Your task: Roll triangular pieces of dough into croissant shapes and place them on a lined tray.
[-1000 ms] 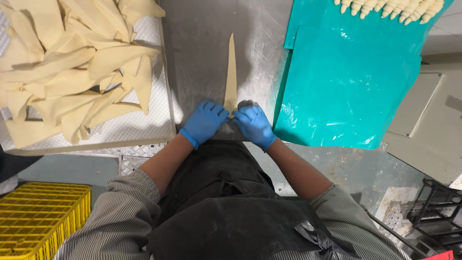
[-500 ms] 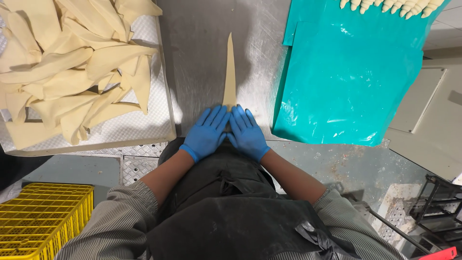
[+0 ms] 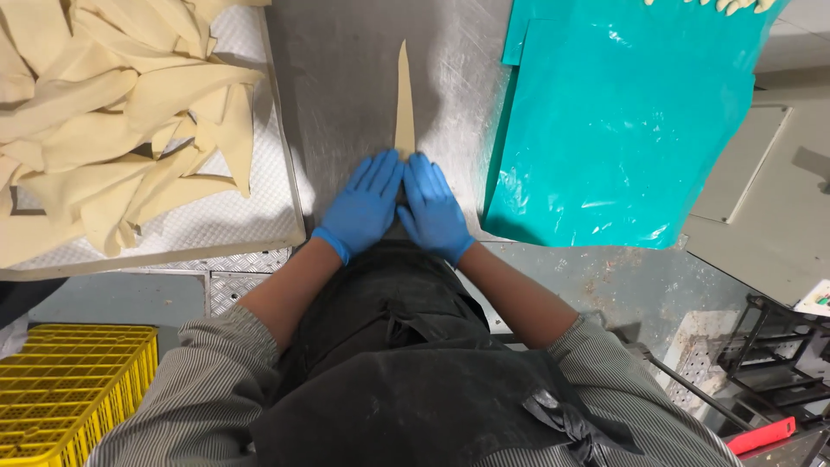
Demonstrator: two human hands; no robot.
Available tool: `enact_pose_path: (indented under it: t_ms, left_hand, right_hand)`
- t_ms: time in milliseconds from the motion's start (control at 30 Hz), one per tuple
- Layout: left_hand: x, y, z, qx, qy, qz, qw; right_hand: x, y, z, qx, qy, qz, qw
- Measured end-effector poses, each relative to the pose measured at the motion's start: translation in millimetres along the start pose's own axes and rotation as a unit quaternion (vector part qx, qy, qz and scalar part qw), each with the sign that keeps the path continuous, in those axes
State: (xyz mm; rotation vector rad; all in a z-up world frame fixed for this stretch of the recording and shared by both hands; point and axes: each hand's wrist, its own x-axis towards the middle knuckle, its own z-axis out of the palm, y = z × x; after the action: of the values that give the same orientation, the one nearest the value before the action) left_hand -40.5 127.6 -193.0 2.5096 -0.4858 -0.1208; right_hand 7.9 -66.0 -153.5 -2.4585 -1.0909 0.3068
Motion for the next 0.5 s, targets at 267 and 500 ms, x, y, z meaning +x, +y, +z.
enact_pose_path:
  t_ms: [267, 500]
  left_hand:
    - [-23, 3, -21, -0.1, 0.105, -0.111, 0.983]
    - [-34, 9, -20, -0.125, 0.13, -0.144, 0.973]
  right_hand:
    - [-16, -15, 1, 0.006, 0.02, -0.039, 0.999]
    - [33, -18, -14, -0.025, -0.009, -0.01, 1.0]
